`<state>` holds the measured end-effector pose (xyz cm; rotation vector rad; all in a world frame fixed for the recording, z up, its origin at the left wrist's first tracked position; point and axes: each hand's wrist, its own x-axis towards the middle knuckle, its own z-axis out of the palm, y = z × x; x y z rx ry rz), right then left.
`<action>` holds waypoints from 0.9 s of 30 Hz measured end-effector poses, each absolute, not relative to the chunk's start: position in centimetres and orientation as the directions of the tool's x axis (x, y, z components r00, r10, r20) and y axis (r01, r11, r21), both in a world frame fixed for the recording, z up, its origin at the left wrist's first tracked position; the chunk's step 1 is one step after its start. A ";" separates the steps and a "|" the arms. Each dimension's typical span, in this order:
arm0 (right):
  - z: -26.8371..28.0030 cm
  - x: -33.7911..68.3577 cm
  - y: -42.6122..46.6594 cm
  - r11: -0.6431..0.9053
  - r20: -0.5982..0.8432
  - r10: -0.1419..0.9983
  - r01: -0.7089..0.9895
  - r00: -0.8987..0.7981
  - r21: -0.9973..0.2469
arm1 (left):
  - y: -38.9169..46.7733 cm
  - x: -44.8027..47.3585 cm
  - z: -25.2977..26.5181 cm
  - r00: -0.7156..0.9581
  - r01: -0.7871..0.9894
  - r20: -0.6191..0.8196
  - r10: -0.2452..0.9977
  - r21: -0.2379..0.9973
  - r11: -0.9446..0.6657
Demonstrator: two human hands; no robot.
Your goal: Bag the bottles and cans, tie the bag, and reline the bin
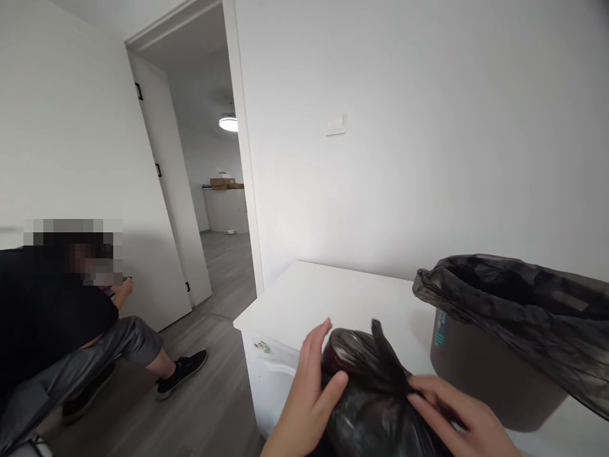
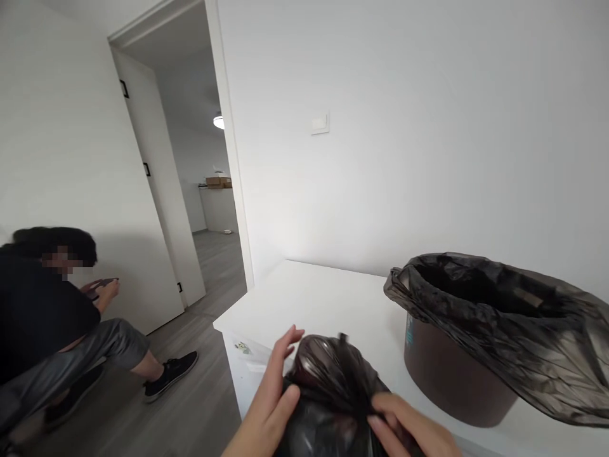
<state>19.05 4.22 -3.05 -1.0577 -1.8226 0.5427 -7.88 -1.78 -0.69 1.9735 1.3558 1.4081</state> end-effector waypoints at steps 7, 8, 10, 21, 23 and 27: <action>1.0 11.5 12.5 0.558 0.466 0.825 0.332 -0.319 -0.761 | 2.8 -8.1 3.8 -0.154 0.761 0.577 0.802 0.587 -0.276; 0.8 10.7 13.5 0.548 0.459 0.831 0.320 -0.315 -0.773 | 3.5 -7.6 4.0 -0.143 0.773 0.569 0.810 0.575 -0.268; 0.0 9.4 15.5 0.529 0.447 0.841 0.293 -0.304 -0.797 | 5.0 -6.5 3.8 -0.098 0.777 0.515 0.852 0.574 -0.258; -2.8 7.7 19.8 0.204 0.201 0.959 -0.006 -0.201 -0.979 | 14.3 -7.2 -0.3 -0.116 0.702 0.096 0.989 0.712 0.014; -2.8 8.3 19.7 0.195 0.192 0.973 0.010 -0.125 -0.981 | 15.1 -7.9 -0.6 -0.108 0.738 0.079 0.991 0.674 0.027; -4.5 9.8 21.0 0.257 0.245 0.966 0.389 -0.080 -0.885 | 16.2 -8.6 -1.0 -0.053 0.803 0.078 0.996 0.596 -0.004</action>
